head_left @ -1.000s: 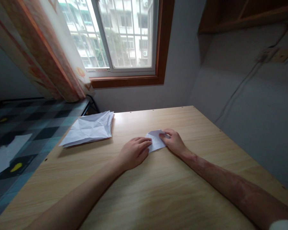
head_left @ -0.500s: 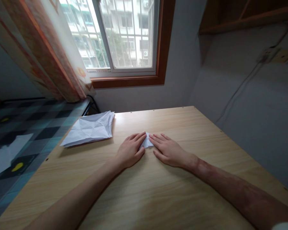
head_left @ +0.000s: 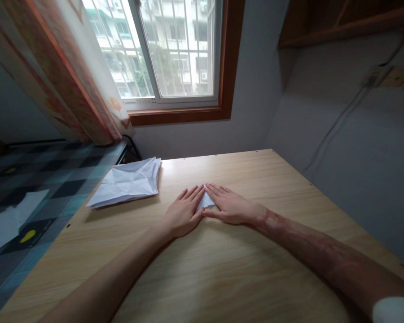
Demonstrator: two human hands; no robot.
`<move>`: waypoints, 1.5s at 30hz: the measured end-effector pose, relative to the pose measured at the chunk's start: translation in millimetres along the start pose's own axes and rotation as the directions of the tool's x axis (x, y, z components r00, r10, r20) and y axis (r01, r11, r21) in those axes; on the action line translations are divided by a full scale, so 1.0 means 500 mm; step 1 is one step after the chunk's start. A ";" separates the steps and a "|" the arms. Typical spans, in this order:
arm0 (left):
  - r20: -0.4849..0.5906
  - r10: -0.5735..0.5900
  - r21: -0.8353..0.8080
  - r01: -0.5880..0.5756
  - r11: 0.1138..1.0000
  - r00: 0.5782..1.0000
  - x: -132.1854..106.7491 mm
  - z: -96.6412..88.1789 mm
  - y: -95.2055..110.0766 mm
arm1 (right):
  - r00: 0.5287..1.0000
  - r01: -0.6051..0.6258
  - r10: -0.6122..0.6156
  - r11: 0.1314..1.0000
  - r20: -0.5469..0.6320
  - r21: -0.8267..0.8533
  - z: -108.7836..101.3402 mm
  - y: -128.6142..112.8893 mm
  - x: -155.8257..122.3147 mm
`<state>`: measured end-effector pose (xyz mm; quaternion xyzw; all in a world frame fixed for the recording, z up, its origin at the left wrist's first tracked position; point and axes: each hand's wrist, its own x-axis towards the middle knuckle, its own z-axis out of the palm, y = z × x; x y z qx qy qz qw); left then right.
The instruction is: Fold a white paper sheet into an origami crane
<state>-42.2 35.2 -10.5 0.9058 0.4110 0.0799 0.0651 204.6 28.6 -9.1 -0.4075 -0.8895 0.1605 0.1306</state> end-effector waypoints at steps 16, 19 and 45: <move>-0.103 -0.006 -0.029 0.003 1.000 0.995 -0.004 -0.005 0.005 | 0.998 0.025 -0.028 0.999 -0.063 -0.039 -0.009 0.030 -0.110; -0.194 0.026 -0.021 -0.030 0.999 0.981 -0.002 -0.007 0.005 | 0.990 0.040 -0.044 0.999 -0.134 -0.033 -0.005 0.030 -0.110; -0.481 -0.177 -0.231 0.071 0.970 0.859 -0.006 -0.011 0.010 | 0.854 -0.079 0.273 0.909 -0.444 0.408 0.010 -0.009 0.005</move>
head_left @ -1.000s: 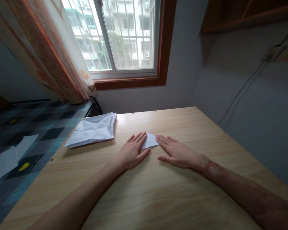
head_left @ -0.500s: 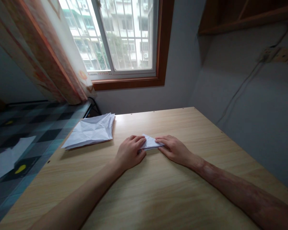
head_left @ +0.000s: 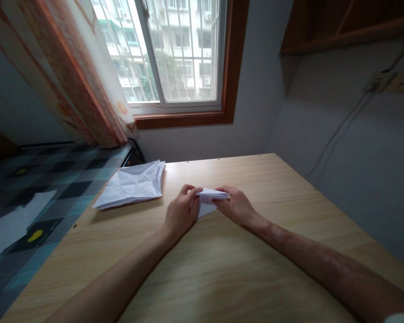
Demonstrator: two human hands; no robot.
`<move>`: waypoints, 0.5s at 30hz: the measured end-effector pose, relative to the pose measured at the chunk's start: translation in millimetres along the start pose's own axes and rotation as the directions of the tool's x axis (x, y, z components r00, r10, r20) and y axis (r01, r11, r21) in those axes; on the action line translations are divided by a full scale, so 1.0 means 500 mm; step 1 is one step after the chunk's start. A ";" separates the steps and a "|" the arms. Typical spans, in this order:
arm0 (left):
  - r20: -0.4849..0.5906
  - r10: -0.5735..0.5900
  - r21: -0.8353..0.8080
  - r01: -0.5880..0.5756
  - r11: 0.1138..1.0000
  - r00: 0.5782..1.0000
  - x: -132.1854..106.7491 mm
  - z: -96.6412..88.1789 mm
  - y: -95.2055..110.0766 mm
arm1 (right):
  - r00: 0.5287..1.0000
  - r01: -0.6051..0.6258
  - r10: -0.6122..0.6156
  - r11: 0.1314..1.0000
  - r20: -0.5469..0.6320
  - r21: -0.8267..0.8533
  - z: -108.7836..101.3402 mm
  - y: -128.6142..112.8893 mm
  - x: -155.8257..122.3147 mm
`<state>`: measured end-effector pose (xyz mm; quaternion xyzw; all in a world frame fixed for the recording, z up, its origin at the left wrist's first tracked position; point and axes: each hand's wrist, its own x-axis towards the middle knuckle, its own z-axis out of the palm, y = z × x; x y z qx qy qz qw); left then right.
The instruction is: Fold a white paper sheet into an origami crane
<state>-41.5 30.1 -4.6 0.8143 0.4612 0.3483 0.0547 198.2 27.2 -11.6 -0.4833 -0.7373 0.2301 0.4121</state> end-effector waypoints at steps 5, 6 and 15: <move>-0.014 -0.035 -0.278 0.030 0.960 0.999 0.012 -0.007 0.006 | 0.994 0.112 -0.112 0.994 0.004 -0.010 0.013 0.010 -0.002; -0.009 -0.049 -0.318 0.043 0.947 0.999 0.014 -0.008 0.007 | 0.989 0.150 -0.150 0.988 0.015 -0.016 0.009 0.015 -0.003; 0.116 0.013 -0.359 0.030 0.933 0.993 0.021 0.005 -0.033 | 0.918 0.366 -0.306 0.898 0.253 -0.243 -0.015 0.044 -0.003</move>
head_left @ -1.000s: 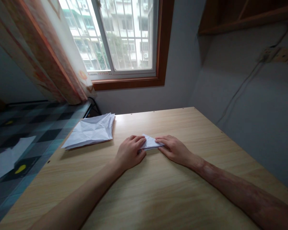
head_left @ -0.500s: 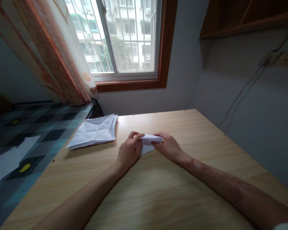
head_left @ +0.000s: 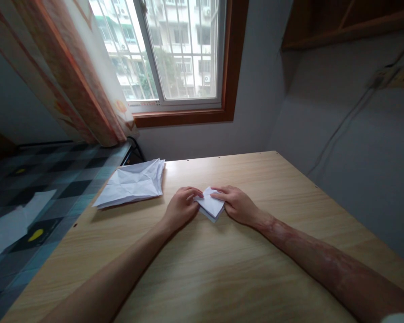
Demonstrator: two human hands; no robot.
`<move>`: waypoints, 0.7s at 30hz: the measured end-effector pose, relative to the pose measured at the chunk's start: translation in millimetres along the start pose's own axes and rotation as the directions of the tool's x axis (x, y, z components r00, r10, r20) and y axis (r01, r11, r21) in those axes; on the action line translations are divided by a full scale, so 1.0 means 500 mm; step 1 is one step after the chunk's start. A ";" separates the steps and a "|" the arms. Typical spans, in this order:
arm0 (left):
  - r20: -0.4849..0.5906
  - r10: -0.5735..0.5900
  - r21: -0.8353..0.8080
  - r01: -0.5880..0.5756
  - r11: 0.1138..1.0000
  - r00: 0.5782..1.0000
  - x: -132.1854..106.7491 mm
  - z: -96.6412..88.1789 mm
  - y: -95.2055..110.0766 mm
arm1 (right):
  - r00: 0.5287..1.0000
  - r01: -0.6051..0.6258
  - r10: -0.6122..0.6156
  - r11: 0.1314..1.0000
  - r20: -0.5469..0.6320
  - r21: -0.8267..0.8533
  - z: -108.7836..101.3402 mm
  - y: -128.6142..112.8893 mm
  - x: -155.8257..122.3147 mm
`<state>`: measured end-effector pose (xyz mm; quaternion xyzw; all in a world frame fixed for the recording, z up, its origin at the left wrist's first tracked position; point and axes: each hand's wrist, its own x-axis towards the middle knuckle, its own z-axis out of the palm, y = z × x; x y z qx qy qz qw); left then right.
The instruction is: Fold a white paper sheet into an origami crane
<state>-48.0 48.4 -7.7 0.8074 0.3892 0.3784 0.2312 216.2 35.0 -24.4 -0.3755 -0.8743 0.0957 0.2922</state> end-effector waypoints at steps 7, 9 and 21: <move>0.243 0.142 0.129 -0.177 0.976 0.960 -0.001 -0.037 0.021 | 0.975 0.069 -0.077 0.997 0.208 0.045 -0.026 -0.005 -0.015; 0.264 0.144 0.126 -0.182 0.975 0.954 -0.001 -0.042 0.023 | 0.960 0.065 -0.087 0.994 0.265 0.090 -0.031 0.002 -0.015; 0.157 0.148 0.223 -0.181 0.958 0.976 0.003 -0.017 -0.016 | 1.000 -0.009 0.008 0.998 0.019 0.069 -0.015 0.008 -0.008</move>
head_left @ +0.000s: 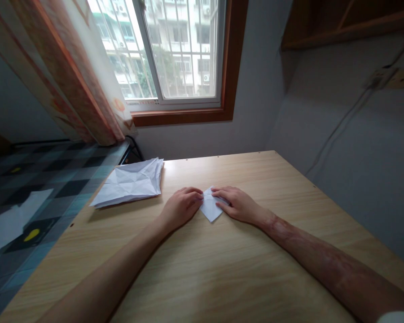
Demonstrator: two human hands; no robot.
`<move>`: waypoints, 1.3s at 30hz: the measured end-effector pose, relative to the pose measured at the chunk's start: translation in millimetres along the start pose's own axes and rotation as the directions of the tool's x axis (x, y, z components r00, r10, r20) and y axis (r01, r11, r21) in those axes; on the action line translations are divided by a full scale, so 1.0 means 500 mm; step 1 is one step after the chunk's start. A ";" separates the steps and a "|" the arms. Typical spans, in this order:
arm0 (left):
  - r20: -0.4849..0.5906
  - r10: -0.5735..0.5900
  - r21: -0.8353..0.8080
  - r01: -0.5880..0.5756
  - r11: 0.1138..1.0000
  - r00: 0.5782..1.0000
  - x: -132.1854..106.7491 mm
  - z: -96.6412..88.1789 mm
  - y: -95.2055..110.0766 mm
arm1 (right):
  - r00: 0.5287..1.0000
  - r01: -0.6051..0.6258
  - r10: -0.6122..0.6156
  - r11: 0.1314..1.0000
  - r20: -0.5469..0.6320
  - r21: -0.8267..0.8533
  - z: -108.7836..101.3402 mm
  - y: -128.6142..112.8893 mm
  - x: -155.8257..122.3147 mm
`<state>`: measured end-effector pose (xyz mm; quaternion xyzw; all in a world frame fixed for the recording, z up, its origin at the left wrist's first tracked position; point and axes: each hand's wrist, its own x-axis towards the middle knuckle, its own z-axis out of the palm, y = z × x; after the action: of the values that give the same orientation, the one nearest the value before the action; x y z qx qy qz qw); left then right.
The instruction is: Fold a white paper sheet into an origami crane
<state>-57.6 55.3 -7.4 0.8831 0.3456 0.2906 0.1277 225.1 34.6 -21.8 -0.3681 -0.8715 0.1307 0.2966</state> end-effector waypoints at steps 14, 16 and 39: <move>-0.033 -0.094 0.156 0.098 0.983 0.995 -0.002 -0.005 0.018 | 0.979 -0.119 0.112 0.992 -0.171 -0.034 0.000 0.004 0.005; -0.042 -0.098 0.160 0.104 0.982 0.994 -0.001 -0.004 0.016 | 0.980 -0.117 0.112 0.993 -0.162 -0.021 -0.002 -0.001 0.005; -0.148 -0.398 -0.169 0.373 0.912 0.905 -0.005 0.017 0.019 | 0.991 0.127 -0.124 0.990 -0.044 0.060 -0.015 -0.024 0.001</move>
<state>-48.7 46.5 -11.2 0.7565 0.5031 0.3606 0.2112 222.7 26.9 -10.4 -0.3057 -0.8822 0.1316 0.3332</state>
